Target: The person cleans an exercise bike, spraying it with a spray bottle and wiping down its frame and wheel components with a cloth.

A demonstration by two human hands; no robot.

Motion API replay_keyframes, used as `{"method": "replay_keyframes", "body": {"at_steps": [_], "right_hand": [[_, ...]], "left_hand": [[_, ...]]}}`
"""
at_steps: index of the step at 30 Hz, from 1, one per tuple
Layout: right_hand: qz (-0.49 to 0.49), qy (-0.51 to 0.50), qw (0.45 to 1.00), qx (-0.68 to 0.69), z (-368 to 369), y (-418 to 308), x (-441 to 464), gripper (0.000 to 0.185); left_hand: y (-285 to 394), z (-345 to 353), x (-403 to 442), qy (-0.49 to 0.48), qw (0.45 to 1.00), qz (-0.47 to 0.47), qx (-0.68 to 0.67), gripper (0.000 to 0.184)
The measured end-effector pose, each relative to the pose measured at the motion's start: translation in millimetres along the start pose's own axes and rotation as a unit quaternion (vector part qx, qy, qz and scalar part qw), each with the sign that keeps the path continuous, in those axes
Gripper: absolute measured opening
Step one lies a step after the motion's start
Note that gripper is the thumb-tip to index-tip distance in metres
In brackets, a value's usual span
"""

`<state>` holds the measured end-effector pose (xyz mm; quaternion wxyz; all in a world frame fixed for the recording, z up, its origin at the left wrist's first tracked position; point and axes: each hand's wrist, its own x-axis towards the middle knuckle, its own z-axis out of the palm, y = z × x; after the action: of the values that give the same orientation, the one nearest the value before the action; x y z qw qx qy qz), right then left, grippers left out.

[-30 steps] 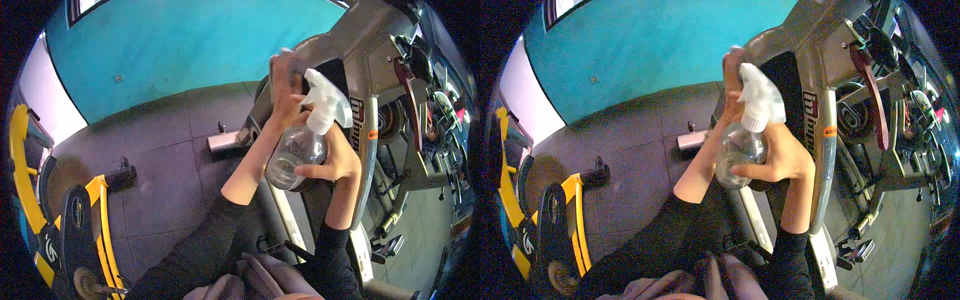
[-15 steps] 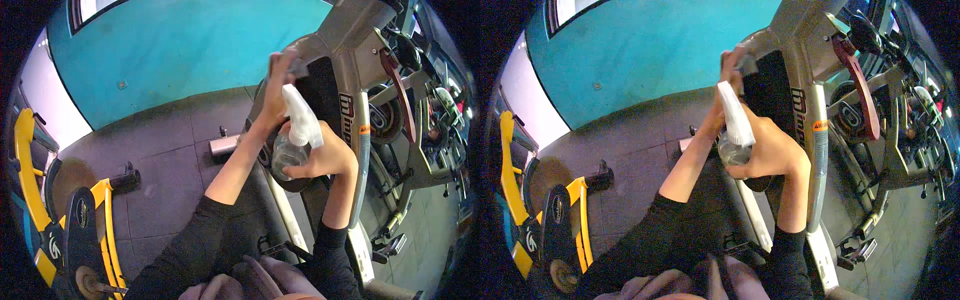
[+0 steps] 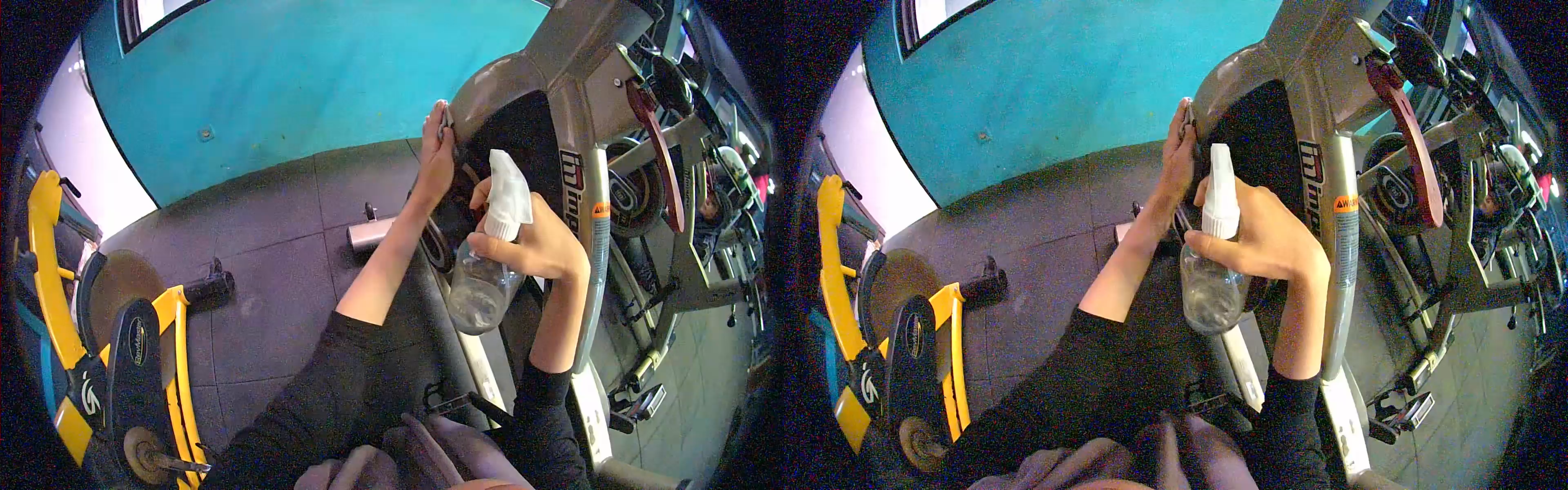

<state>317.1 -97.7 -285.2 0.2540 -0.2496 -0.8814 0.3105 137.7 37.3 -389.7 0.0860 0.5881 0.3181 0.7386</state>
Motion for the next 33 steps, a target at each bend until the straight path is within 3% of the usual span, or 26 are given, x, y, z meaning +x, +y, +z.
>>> {"method": "replay_keyframes", "body": {"at_steps": [3, 5, 7, 8, 9, 15, 17, 21, 24, 25, 27, 33], "right_hand": [[-0.045, -0.003, 0.999, 0.017, -2.7, 1.4, -1.6, 0.037], [-0.079, -0.017, 0.996, 0.041, -4.6, 2.1, -2.9, 0.036], [-0.125, -0.027, 0.992, -0.008, -4.5, 3.1, -2.2, 0.033], [-0.165, -0.016, 0.986, -0.026, -4.4, 8.0, 0.2, 0.029], [-0.140, 0.001, 0.989, -0.045, -4.6, 5.9, -1.0, 0.025], [-0.022, 0.045, 0.993, -0.108, -6.5, -13.2, -10.5, 0.039], [-0.029, 0.032, 0.998, -0.053, -8.9, -17.3, -13.1, 0.045], [-0.038, 0.034, 0.997, -0.060, -9.8, -14.8, -15.0, 0.040], [-0.064, 0.046, 0.993, -0.089, -7.2, -7.7, -10.9, 0.041], [-0.082, 0.052, 0.991, -0.095, -6.5, -7.6, -10.2, 0.044], [-0.032, 0.049, 0.993, -0.099, -8.4, -11.3, -11.6, 0.043], [0.007, 0.056, 0.990, -0.130, -7.4, -8.5, -10.3, 0.036]], "left_hand": [[8.6, 0.2, 3.9, -0.020, 1.000, 0.008, -0.012, 0.052], [39.3, 7.8, 11.0, -0.030, 0.984, 0.152, 0.092, 0.056], [55.7, 23.5, 16.0, -0.026, 0.972, 0.180, 0.149, 0.057], [67.8, 31.5, 14.0, -0.083, 0.960, 0.218, 0.156, 0.054], [78.4, 36.9, 11.6, -0.140, 0.943, 0.255, 0.162, 0.052], [78.6, 33.4, 17.5, -0.140, 0.944, 0.270, 0.129, 0.050], [76.2, 33.2, 18.1, -0.138, 0.947, 0.260, 0.131, 0.050], [72.4, 38.9, 13.9, -0.115, 0.942, 0.265, 0.172, 0.051], [65.6, 38.1, 14.5, -0.003, 0.948, 0.229, 0.220, 0.055], [57.1, 34.2, 15.9, -0.005, 0.948, 0.231, 0.220, 0.055], [38.1, 24.8, 16.3, 0.044, 0.989, 0.112, 0.090, 0.051], [14.6, 11.8, 9.5, 0.032, 0.997, 0.066, 0.012, 0.044]]}}
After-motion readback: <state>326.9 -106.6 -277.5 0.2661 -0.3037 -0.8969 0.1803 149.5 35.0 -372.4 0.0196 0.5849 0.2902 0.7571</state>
